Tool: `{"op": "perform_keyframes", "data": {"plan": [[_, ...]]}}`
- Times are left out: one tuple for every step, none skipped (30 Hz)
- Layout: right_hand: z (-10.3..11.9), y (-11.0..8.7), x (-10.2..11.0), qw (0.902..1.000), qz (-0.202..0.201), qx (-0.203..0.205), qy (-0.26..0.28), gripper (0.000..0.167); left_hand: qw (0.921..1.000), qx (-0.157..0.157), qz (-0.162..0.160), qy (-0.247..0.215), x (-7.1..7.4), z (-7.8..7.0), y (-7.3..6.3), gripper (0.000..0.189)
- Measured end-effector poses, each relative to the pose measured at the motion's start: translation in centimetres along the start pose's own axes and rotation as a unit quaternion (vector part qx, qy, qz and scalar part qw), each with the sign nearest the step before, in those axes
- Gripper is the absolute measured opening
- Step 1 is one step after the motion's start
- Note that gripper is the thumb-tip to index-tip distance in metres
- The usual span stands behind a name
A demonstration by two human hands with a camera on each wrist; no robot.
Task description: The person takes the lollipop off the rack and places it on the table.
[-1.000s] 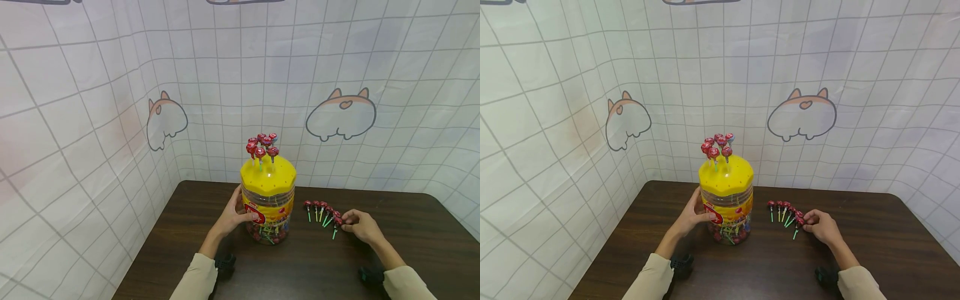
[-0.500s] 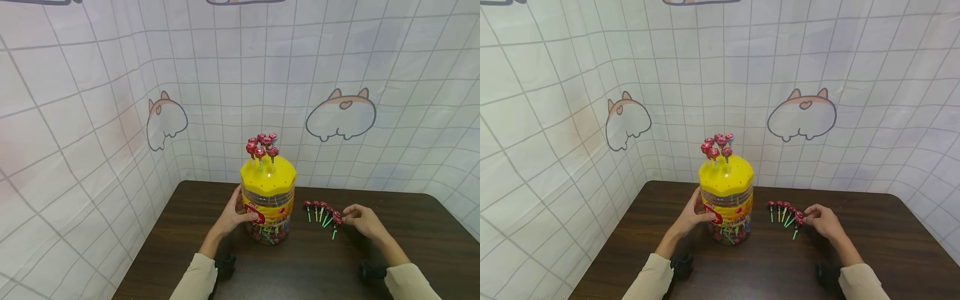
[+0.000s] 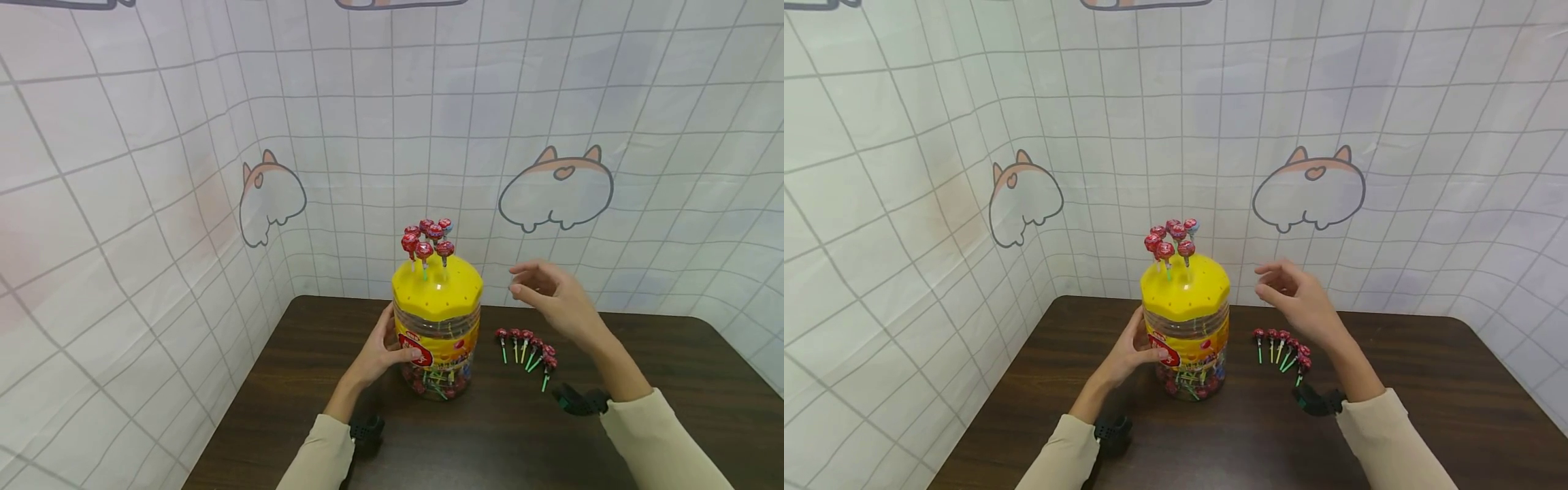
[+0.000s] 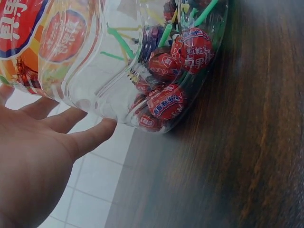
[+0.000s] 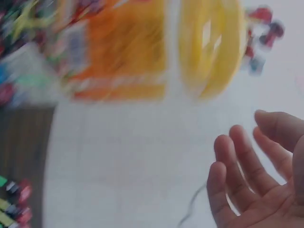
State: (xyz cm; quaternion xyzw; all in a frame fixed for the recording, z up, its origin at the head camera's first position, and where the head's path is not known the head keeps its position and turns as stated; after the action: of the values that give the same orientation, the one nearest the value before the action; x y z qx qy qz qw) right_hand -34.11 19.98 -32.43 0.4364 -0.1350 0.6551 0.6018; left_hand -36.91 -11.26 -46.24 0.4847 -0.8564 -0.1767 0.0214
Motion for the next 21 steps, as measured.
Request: {"op": "perform_keyframes", "data": {"plan": [[1.1, 0.4, 0.0, 0.9999, -0.009, 0.011, 0.007, 0.036, 1.0, 0.001, 0.0, 0.0, 0.0, 0.0, 0.0, 0.095], [2.2, 0.7, 0.0, 0.9994, -0.017, 0.024, 0.016, 0.035, 1.0, 0.002, 0.0, 0.0, 0.0, 0.0, 0.0, 0.095], [3.2, 1.1, -0.1, 0.9986, -0.023, 0.039, 0.026, 0.035, 1.0, 0.002, -0.001, 0.001, 0.0, 0.0, 0.0, 0.095], [4.1, 1.4, -0.2, 0.9975, -0.03, 0.053, 0.035, 0.035, 1.0, 0.004, -0.002, 0.001, 0.0, 0.0, 0.0, 0.094], [5.0, 1.8, -0.3, 0.9961, -0.037, 0.067, 0.044, 0.035, 1.0, 0.005, -0.002, 0.001, 0.0, -0.1, 0.0, 0.094], [5.8, 2.1, -0.4, 0.9944, -0.042, 0.081, 0.053, 0.035, 1.0, 0.005, -0.003, 0.0, 0.0, -0.1, 0.0, 0.094], [6.5, 2.4, -0.6, 0.9928, -0.047, 0.094, 0.057, 0.035, 1.0, 0.005, -0.004, -0.001, 0.0, -0.1, 0.0, 0.094], [7.1, 2.7, -0.7, 0.9912, -0.053, 0.104, 0.062, 0.036, 1.0, 0.005, -0.004, -0.001, 0.0, -0.1, 0.0, 0.093], [7.6, 3.0, -0.9, 0.9897, -0.057, 0.112, 0.067, 0.036, 1.0, 0.004, -0.003, -0.001, 0.0, -0.1, 0.0, 0.093], [8.1, 3.3, -1.1, 0.9886, -0.062, 0.117, 0.071, 0.037, 1.0, 0.004, -0.003, -0.001, -0.1, -0.1, 0.0, 0.094], [8.5, 3.5, -1.2, 0.9878, -0.067, 0.121, 0.071, 0.037, 1.0, 0.004, -0.003, -0.001, -0.1, -0.1, 0.0, 0.094], [8.9, 3.7, -1.4, 0.987, -0.072, 0.124, 0.072, 0.038, 1.0, 0.004, -0.002, 0.0, -0.1, -0.1, 0.0, 0.094], [9.2, 3.9, -1.6, 0.9868, -0.076, 0.124, 0.071, 0.039, 1.0, 0.004, -0.003, 0.001, -0.1, -0.1, 0.0, 0.094], [9.4, 4.1, -1.8, 0.9866, -0.079, 0.124, 0.07, 0.039, 1.0, 0.004, -0.002, 0.002, -0.2, -0.2, 0.0, 0.094], [9.6, 4.3, -1.9, 0.9867, -0.081, 0.123, 0.069, 0.04, 1.0, 0.005, -0.002, 0.002, -0.2, -0.2, 0.0, 0.094], [9.8, 4.4, -2.1, 0.9868, -0.082, 0.122, 0.068, 0.04, 1.0, 0.007, -0.003, 0.003, -0.2, -0.2, 0.0, 0.094], [9.9, 4.5, -2.2, 0.9869, -0.083, 0.121, 0.066, 0.04, 1.0, 0.007, -0.004, 0.003, -0.2, -0.2, 0.0, 0.094], [10.1, 4.6, -2.4, 0.987, -0.083, 0.12, 0.067, 0.04, 0.9999, 0.008, -0.005, 0.004, -0.2, -0.2, -0.1, 0.094], [10.1, 4.7, -2.5, 0.9872, -0.082, 0.118, 0.07, 0.04, 0.9999, 0.009, -0.006, 0.004, -0.2, -0.2, -0.1, 0.094], [10.2, 4.7, -2.6, 0.987, -0.081, 0.117, 0.074, 0.04, 0.9999, 0.009, -0.007, 0.005, -0.2, -0.2, -0.1, 0.095], [10.4, 4.7, -2.7, 0.9868, -0.079, 0.118, 0.078, 0.04, 0.9999, 0.01, -0.007, 0.006, -0.2, -0.2, -0.1, 0.095]]}}
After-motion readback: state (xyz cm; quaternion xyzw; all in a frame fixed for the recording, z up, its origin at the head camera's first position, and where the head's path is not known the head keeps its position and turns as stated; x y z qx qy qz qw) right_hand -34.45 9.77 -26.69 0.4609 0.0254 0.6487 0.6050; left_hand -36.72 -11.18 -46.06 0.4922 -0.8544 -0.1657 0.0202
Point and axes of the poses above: each hand's wrist, its own y-axis towards the middle knuckle, its own x-axis out of the back of the hand, z = x × y, the point moved 5 cm from there along y, towards the middle knuckle, and after that the axes turned 14 degrees about -y, right-handed, at the moved point
